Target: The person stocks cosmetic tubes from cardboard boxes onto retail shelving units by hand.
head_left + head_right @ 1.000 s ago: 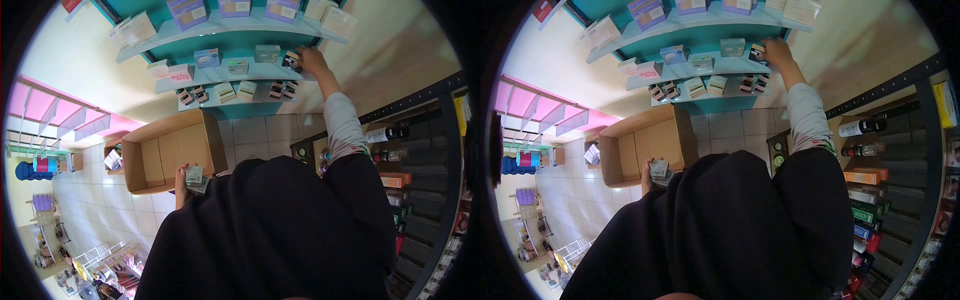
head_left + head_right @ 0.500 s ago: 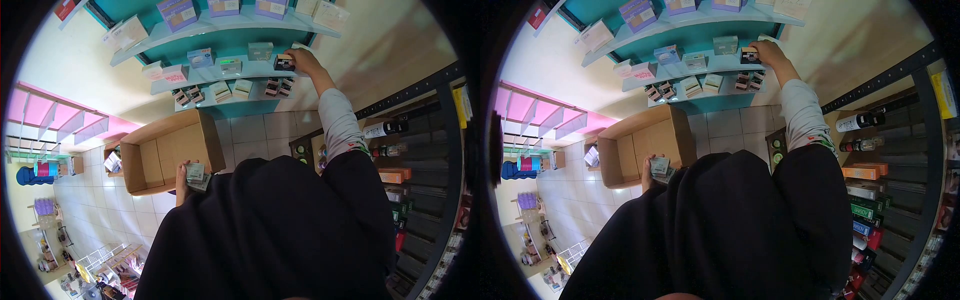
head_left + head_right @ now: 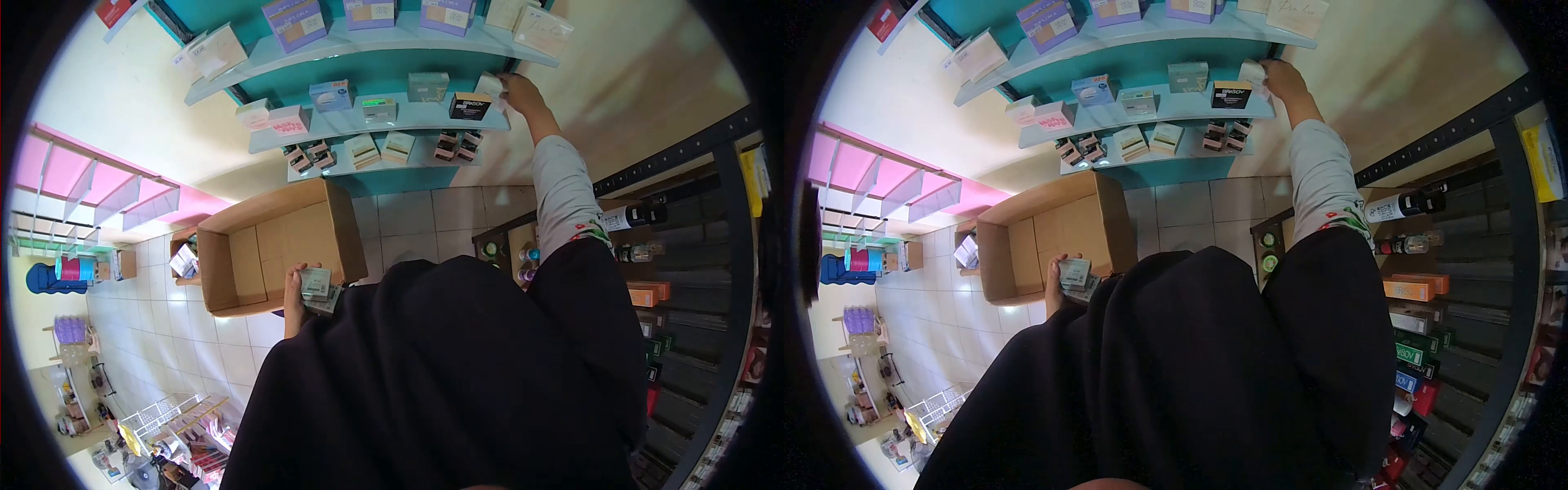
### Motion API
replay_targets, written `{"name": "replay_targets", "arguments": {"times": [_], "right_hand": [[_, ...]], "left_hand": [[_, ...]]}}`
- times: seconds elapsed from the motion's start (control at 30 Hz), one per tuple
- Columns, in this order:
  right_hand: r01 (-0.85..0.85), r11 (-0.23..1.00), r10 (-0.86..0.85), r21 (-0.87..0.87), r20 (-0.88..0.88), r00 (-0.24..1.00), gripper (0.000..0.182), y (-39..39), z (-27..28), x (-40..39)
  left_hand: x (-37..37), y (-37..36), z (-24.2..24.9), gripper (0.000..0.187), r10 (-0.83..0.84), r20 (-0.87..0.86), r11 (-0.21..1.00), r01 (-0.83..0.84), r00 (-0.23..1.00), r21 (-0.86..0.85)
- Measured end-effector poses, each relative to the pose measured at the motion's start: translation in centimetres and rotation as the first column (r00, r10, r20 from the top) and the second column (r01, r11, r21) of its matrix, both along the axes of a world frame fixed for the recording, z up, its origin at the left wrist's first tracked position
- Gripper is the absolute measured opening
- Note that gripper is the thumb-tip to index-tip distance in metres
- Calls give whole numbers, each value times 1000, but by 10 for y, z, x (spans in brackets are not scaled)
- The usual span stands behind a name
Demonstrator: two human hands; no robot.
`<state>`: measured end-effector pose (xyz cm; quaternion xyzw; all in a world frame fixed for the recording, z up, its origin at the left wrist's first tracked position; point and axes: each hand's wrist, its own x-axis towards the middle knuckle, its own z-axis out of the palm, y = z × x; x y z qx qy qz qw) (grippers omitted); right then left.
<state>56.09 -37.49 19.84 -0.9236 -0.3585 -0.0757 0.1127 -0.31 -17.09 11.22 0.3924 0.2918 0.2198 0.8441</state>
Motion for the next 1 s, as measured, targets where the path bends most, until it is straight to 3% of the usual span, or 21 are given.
{"name": "replay_targets", "arguments": {"times": [0.1,0.2,0.6,0.7,0.73,0.83,0.9,1.0], "right_hand": [[-92,996,92,17,5,996,51,0,-3,13],[-163,985,163,52,17,987,43,-1,-4,19],[-159,987,159,-17,1,987,48,-4,-2,22],[-106,970,75,219,143,987,45,-6,12,-4],[16,973,-37,230,87,996,40,-1,32,-32],[-193,813,95,549,203,975,29,17,30,-92],[-100,742,278,662,-168,946,23,37,30,-147],[-112,683,527,722,-380,760,17,72,26,-221]], "left_hand": [[-2,2,-6,32,-15,6,1000,15,1000,18],[-3,3,-11,30,-11,16,1000,11,1000,18],[3,-4,0,33,2,16,1000,-2,1000,-9],[6,-5,6,36,30,41,996,-26,999,-83],[7,-6,7,37,39,54,993,-33,998,-115],[18,-6,16,39,61,80,984,-46,995,-171],[28,-5,16,39,63,153,972,-25,986,-235],[48,1,29,40,51,211,967,5,976,-255]]}}
